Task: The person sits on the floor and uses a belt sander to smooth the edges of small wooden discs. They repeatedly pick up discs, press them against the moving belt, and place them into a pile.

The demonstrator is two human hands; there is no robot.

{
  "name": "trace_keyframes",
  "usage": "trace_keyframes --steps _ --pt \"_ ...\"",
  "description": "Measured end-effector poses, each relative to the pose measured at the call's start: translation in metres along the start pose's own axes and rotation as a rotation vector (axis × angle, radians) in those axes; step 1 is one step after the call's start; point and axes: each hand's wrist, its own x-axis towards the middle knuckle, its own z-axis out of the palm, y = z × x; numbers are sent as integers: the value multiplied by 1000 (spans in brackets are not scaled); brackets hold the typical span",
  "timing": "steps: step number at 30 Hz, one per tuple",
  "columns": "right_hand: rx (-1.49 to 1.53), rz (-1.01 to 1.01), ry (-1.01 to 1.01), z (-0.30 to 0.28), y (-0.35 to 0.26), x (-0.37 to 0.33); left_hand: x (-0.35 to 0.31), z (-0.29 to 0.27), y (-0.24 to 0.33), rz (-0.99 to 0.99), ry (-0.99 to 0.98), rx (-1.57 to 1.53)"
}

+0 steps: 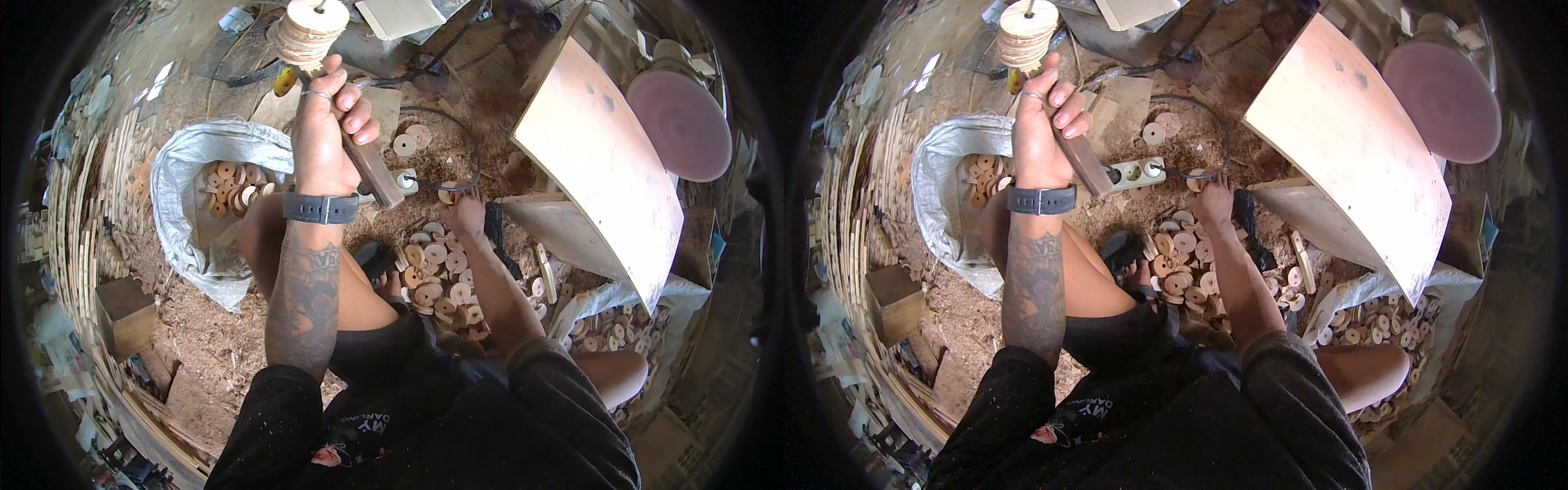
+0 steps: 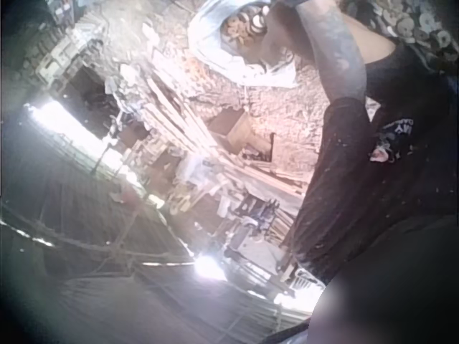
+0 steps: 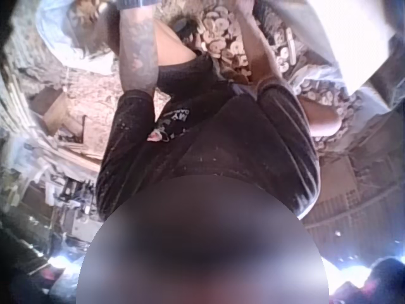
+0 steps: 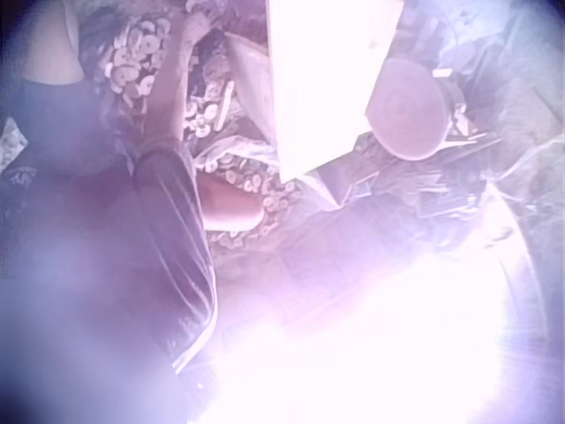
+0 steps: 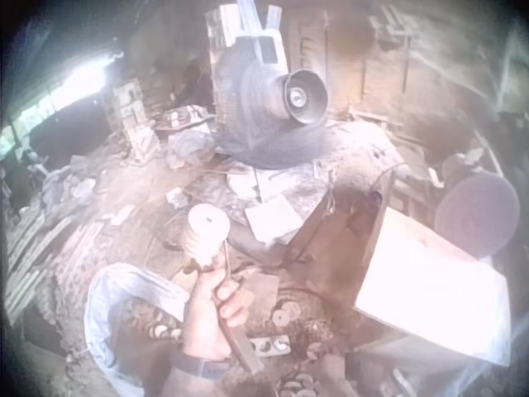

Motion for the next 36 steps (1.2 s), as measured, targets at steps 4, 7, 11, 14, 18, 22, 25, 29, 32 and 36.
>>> trace_keyframes --steps 4,7,11,14,18,22,25,29,32,36 --pt "-280 -140 32 10 1 16 0 5 -2 5 -6 -11" --pt "-294 -73 -241 -6 -7 24 0 7 -4 17 -1 -10" --pt "499 114 -93 -46 2 -3 -1 5 -3 11 -7 -7" --pt "820 330 -186 -65 24 -41 -3 2 -3 27 -25 -2" --pt "488 78 -139 -53 39 -84 -3 5 -7 9 -7 12" --pt "225 -128 -213 -25 25 -79 -4 10 -13 -7 -63 -7" --pt "106 -118 -372 -26 17 -66 -6 12 -16 -24 -56 -12" --pt "303 -158 -125 -36 18 -81 -7 13 -18 -29 -56 -5" --pt "407 -385 -18 -21 16 -109 -9 12 -18 -35 -63 9" --pt "-47 -612 36 24 15 -120 -9 10 -21 -60 -79 33"
